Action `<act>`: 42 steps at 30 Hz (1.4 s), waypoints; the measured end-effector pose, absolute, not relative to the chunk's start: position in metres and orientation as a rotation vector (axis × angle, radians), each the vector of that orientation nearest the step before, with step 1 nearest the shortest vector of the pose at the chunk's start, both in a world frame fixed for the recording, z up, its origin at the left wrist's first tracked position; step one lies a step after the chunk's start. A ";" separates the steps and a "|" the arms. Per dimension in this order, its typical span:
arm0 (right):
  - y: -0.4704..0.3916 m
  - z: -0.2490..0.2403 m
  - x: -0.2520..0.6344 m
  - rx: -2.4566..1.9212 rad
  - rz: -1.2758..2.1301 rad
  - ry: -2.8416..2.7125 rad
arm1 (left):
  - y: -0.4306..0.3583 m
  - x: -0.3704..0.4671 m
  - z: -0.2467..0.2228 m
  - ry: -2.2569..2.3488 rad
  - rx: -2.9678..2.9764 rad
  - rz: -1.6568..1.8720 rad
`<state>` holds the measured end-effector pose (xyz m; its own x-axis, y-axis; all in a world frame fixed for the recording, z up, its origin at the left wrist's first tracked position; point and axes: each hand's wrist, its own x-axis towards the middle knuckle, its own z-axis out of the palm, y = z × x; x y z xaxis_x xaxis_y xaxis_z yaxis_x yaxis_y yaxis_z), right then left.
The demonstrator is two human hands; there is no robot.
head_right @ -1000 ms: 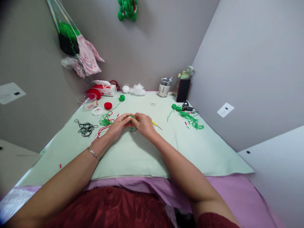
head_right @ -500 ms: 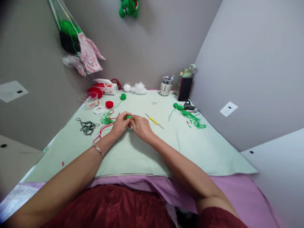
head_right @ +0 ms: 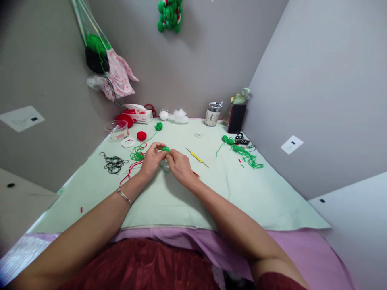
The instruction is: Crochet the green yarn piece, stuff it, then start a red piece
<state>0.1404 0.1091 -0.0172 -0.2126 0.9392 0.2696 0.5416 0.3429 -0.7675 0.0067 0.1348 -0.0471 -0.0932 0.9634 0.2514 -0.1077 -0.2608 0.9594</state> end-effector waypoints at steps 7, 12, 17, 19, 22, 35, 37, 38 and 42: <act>0.116 -0.020 0.145 -1.219 0.889 -1.828 | 0.129 0.004 -0.038 1.024 1.356 1.626; 0.113 -0.014 0.146 -1.150 0.945 -1.798 | 0.119 0.003 -0.029 1.006 1.461 1.653; 0.112 -0.007 0.149 -1.113 0.961 -1.740 | 0.119 0.003 -0.027 1.018 1.433 1.640; 0.111 -0.006 0.149 -1.075 1.072 -1.751 | 0.120 0.003 -0.028 1.034 1.391 1.644; 0.107 -0.003 0.149 -1.003 1.276 -1.759 | 0.126 0.000 -0.029 1.040 1.304 1.655; 0.088 0.044 0.199 -0.719 1.445 -1.575 | 0.163 -0.035 -0.041 1.015 0.931 1.641; 0.084 0.045 0.214 -0.591 1.456 -1.626 | 0.165 -0.036 -0.043 1.024 0.907 1.629; 0.082 0.045 0.221 -0.498 1.483 -1.688 | 0.166 -0.037 -0.044 1.028 0.897 1.625; 0.082 0.044 0.235 -0.105 1.576 -1.994 | 0.168 -0.040 -0.045 1.040 0.865 1.618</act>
<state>0.2353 0.0825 0.0438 -0.8235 0.4078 0.3944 -0.2896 0.2956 -0.9103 -0.0404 0.1680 -0.0448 -0.2582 0.9647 0.0523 -0.3529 -0.1446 0.9244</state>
